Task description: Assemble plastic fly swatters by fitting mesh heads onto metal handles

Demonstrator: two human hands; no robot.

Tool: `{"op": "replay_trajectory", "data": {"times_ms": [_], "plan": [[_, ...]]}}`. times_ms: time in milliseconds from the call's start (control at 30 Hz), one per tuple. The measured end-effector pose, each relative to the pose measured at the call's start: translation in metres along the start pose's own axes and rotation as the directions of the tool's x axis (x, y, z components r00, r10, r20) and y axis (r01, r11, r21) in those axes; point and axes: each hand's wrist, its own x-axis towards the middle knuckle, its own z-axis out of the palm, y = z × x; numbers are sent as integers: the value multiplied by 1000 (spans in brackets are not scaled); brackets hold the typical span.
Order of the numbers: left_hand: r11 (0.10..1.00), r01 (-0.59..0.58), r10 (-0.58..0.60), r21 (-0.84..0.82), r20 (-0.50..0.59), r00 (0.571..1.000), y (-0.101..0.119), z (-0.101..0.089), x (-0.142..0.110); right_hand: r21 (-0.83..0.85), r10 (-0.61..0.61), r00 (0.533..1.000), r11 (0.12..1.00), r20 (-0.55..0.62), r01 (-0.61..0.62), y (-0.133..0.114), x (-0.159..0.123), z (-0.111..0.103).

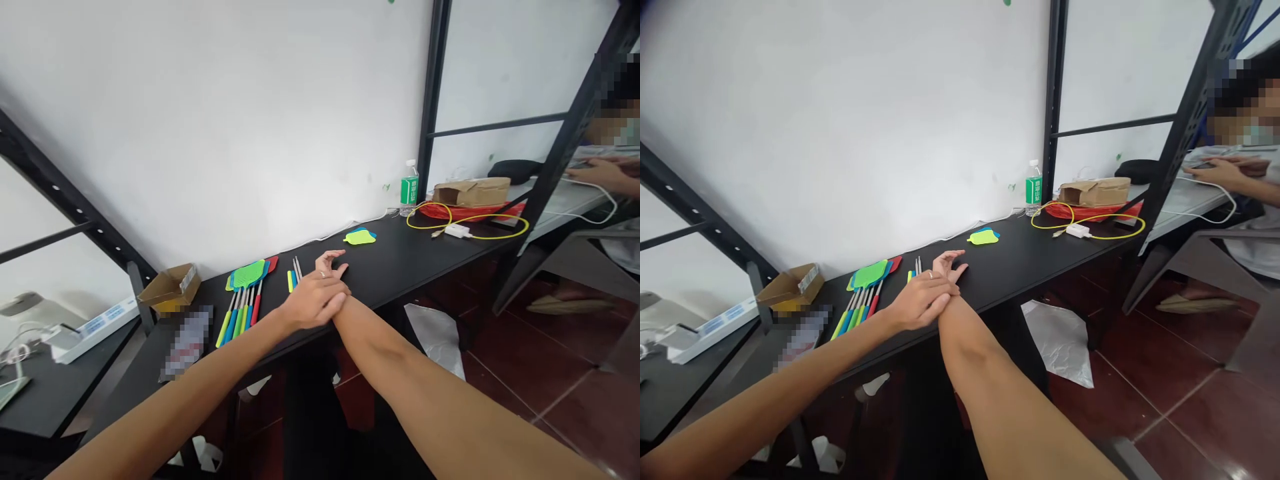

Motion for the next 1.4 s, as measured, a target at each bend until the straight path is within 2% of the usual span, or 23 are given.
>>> {"op": "replay_trajectory", "data": {"times_ms": [67, 100, 167, 233, 267, 333, 367, 400, 500, 567, 667, 767, 900, 1000, 1100, 1200, 1300, 1400], "plan": [[972, 147, -155, 181, 34, 987, -32, 4, -17, 35, -96, 995, 995, 25, 96, 4, -2, 3], [936, 237, -245, 260, -2, 970, -47, 7, -25, 81, -102, 993, 992, 66, 97, 6, -3, 5], [828, 429, -419, 361, -110, 901, -70, 13, -39, 256, -59, 992, 966, 114, 28, 9, -6, 8], [721, 564, -561, 403, -139, 816, -83, 21, -50, 467, -11, 992, 883, 122, -48, 10, -7, 11], [651, 640, -644, 408, -150, 750, -86, 25, -53, 579, 19, 994, 811, 111, -80, 10, -7, 14], [516, 763, -785, 390, -140, 603, -88, 33, -57, 786, 87, 993, 608, 75, -112, 9, -6, 19], [466, 800, -830, 378, -127, 543, -88, 37, -58, 870, 122, 991, 482, 52, -105, 9, -5, 23], [441, 817, -849, 371, -123, 514, -87, 41, -58, 934, 158, 987, 346, 29, -83, 9, -4, 27], [416, 838, -863, 352, -137, 486, -88, 50, -59, 997, 263, 963, -42, -54, 68, 13, 1, 38], [400, 855, -874, 329, -142, 464, -91, 53, -60, 956, 325, 942, -244, -78, 164, 19, 3, 41], [384, 875, -892, 294, -127, 434, -95, 55, -61, 855, 345, 938, -477, -30, 203, 28, 1, 37], [377, 884, -901, 277, -113, 420, -98, 56, -61, 744, 283, 959, -646, 24, 172, 34, -2, 27], [365, 895, -911, 255, -102, 400, -98, 58, -63, 625, 182, 982, -773, 49, 112, 39, 0, 19], [377, 897, -906, 230, -112, 409, -96, 58, -65, 538, 117, 991, -841, 65, 64, 37, 4, 22], [380, 899, -899, 220, -141, 414, -94, 57, -65, 419, 95, 991, -907, 91, 48, 27, 9, 29], [352, 911, -903, 217, -176, 391, -90, 57, -64, 250, 101, 988, -966, 119, 69, 9, 11, 37], [329, 919, -907, 215, -201, 371, -87, 56, -63, 31, 133, 984, -991, 122, 130, -8, 11, 41], [322, 922, -908, 213, -205, 364, -85, 56, -63, -193, 175, 973, -960, 153, 203, -18, 11, 42]]}}
